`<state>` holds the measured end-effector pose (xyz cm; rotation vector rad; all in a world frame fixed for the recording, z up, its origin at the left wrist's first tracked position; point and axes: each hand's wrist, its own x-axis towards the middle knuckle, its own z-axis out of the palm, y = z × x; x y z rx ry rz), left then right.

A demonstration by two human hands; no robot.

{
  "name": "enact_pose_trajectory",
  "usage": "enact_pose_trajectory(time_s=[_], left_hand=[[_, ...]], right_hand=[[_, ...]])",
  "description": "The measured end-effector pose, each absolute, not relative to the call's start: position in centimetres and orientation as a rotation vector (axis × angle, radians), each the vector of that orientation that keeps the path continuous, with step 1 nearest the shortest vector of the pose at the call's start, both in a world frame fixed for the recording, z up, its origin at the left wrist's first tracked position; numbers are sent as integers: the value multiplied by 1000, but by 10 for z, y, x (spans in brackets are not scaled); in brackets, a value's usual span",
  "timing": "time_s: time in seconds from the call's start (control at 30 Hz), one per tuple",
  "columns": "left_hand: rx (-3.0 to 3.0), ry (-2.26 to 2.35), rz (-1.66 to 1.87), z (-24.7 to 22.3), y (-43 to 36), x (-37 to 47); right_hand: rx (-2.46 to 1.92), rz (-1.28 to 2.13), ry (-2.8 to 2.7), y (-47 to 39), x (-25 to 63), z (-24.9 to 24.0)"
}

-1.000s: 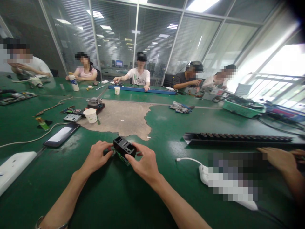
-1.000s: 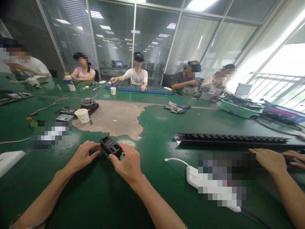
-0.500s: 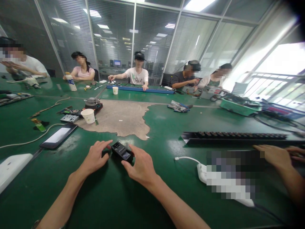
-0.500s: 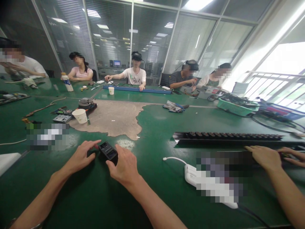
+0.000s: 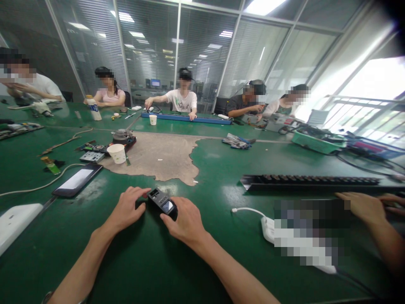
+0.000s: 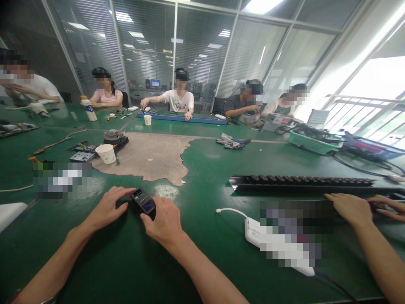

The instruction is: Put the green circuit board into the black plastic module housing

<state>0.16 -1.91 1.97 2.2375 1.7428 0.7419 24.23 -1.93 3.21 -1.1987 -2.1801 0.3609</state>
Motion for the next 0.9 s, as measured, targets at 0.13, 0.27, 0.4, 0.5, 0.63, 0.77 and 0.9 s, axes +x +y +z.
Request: enact_pose_trajectory(time_s=[0.13, 0.27, 0.4, 0.5, 0.63, 0.77, 0.9], left_hand=[[2215, 1747, 759, 16, -19, -1], [2211, 1730, 753, 12, -18, -3], [2219, 1731, 729, 13, -18, -2], [2218, 1744, 725, 15, -18, -1], [2218, 1749, 716, 16, -18, -1], [2215, 1753, 723, 14, -18, -1], [2217, 1757, 738, 15, -19, -1]], right_hand=[[-1140, 407, -2046, -17, 242, 40], [-1062, 483, -1851, -6, 249, 48], [-1151, 425, -1773, 12, 260, 43], [-1219, 397, -1818, 21, 264, 32], [-1278, 368, -1888, 28, 264, 17], [-1339, 364, -1949, 30, 265, 8], [-1355, 332, -2017, 30, 267, 12]])
